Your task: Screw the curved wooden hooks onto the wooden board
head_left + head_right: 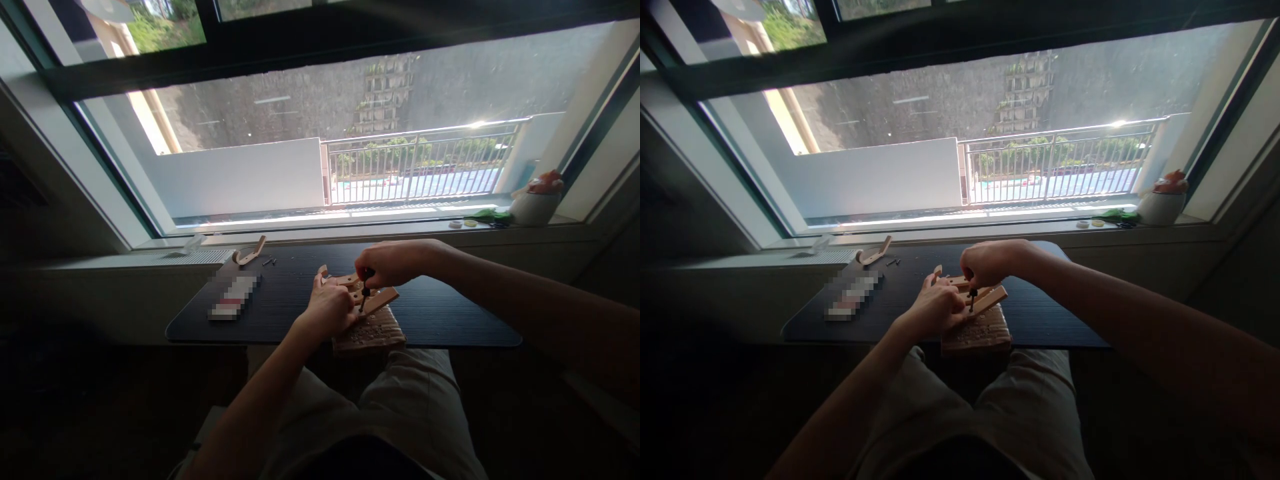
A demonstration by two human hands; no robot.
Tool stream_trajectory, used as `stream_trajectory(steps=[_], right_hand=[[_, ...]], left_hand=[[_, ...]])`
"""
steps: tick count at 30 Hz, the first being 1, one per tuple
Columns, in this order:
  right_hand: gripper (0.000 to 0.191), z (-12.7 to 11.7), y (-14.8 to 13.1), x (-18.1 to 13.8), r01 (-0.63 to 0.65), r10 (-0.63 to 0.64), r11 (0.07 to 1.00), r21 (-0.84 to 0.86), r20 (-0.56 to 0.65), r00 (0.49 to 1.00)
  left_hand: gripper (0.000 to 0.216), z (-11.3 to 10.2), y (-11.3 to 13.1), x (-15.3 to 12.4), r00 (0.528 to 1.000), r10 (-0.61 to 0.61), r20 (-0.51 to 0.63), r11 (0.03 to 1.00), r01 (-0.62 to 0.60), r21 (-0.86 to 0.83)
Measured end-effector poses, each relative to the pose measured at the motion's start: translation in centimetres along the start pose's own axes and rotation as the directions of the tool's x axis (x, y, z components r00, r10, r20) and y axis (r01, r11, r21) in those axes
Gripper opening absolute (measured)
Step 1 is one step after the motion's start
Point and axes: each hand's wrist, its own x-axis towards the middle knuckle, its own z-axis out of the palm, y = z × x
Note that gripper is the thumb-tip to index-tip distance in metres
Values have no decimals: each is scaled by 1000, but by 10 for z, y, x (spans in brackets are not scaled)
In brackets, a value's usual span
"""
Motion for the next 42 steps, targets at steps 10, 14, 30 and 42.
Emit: stream_trajectory(steps=[10,14,30,42], right_hand=[[33,9,-5,7,-65,56,996,-64,-131,990],[31,0,-4,5,-69,66,997,-32,-69,995],[32,10,-5,11,-67,67,998,2,-135,989],[24,4,-5,1,-23,25,999,23,-71,997]], left_hand=[[21,-3,3,0,1000,-1,11,1000,1,-5],[22,-4,2,1,999,-15,29,1000,15,4],[28,-7,5,0,1000,-4,17,999,4,33],[20,-10,0,-1,996,70,54,992,-75,97]])
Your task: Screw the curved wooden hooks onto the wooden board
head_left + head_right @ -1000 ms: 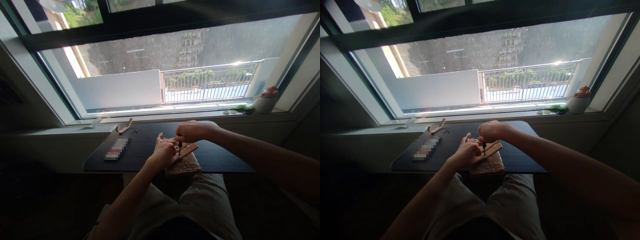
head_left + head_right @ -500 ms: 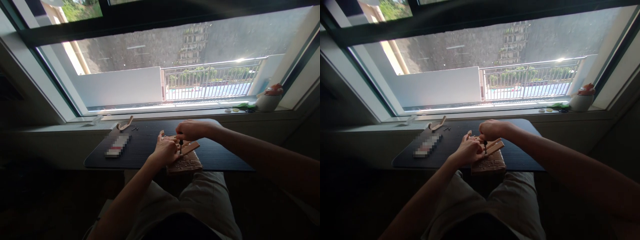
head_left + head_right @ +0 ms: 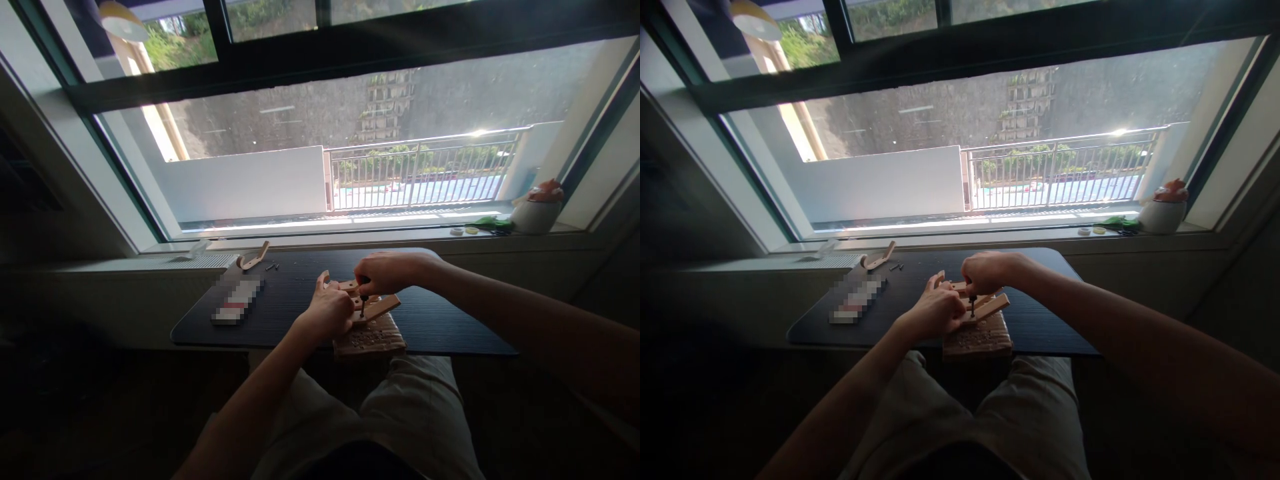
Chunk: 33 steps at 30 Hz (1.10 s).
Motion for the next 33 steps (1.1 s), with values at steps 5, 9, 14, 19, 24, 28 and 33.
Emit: stream_trajectory(steps=[5,9,14,19,24,28,33], right_hand=[[20,-2,-1,-1,15,-15,1000,3,-27,1000],[18,1,-2,2,66,-66,998,13,-1,998],[31,11,-1,10,-29,26,998,-58,-59,998],[29,17,10,5,-4,5,1000,29,-29,1000],[25,28,19,-11,5,4,995,96,-89,996],[23,35,19,-17,-25,39,995,101,-146,989],[24,30,15,-16,-36,46,996,82,-122,991]], left_hand=[[17,0,0,-3,1000,0,-19,1000,0,2],[17,5,-3,-2,1000,10,-18,1000,-10,-2],[18,7,-2,1,999,16,-47,999,-18,-47],[41,-2,-4,-23,969,-121,-216,968,67,-242],[70,17,-13,-65,844,-469,-259,844,341,-414],[70,50,-7,-64,820,-564,-96,788,500,-359],[56,65,1,-34,825,-565,-38,810,544,-220]])
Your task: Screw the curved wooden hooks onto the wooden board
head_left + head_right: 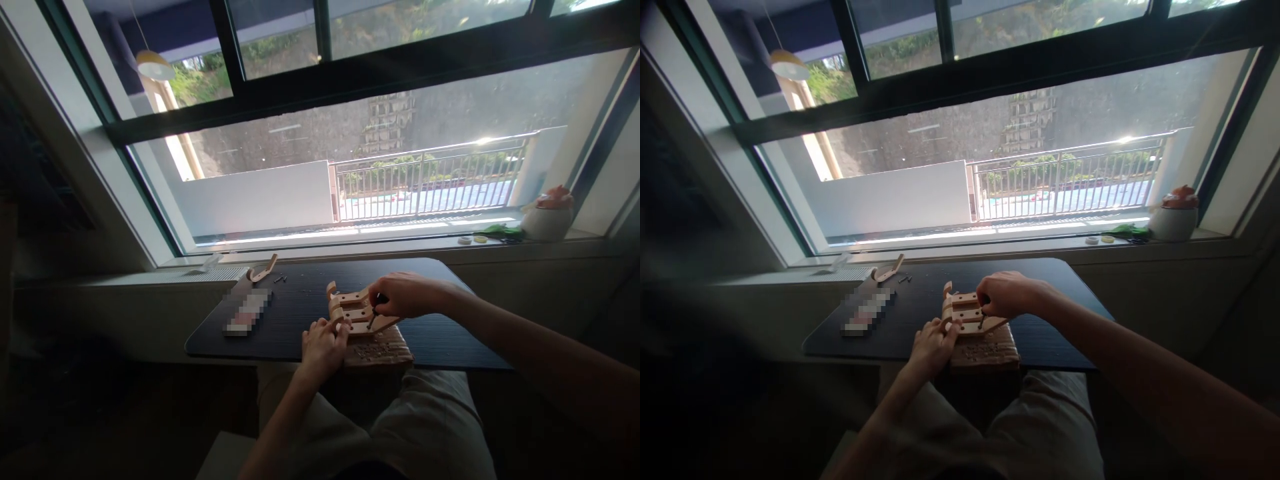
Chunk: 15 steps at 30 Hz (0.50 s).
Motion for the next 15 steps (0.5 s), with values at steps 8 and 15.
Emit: stream_trajectory(steps=[8,15], right_hand=[[27,-2,6,6,-24,25,1000,18,-78,997],[26,3,6,4,-54,56,998,20,-119,991]], left_hand=[[45,-12,-2,55,997,69,16,974,-64,-216],[43,19,-8,69,998,33,62,516,36,-856]])
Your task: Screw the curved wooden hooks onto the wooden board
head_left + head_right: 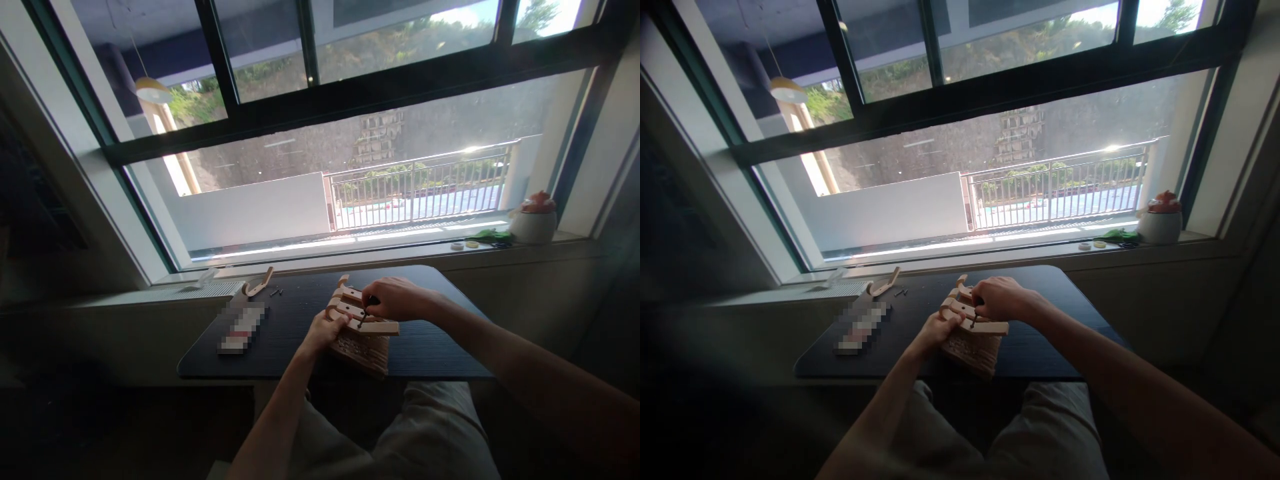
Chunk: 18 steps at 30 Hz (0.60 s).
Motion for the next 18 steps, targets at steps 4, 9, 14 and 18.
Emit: stream_trajectory(steps=[4,9,14,18], right_hand=[[25,1,-9,-4,-15,10,999,-46,-95,995],[23,19,-27,0,-75,44,991,-110,-260,965],[23,55,-37,-1,-83,45,992,-96,-341,939],[24,69,-37,-10,-89,46,992,-95,-388,920]], left_hand=[[43,5,-3,-2,987,-91,-134,958,49,-284],[41,0,-8,2,945,-14,-325,931,-107,-349],[46,-7,-21,1,938,69,-340,886,-215,-412],[44,-7,-20,-5,948,141,-285,896,-245,-370]])
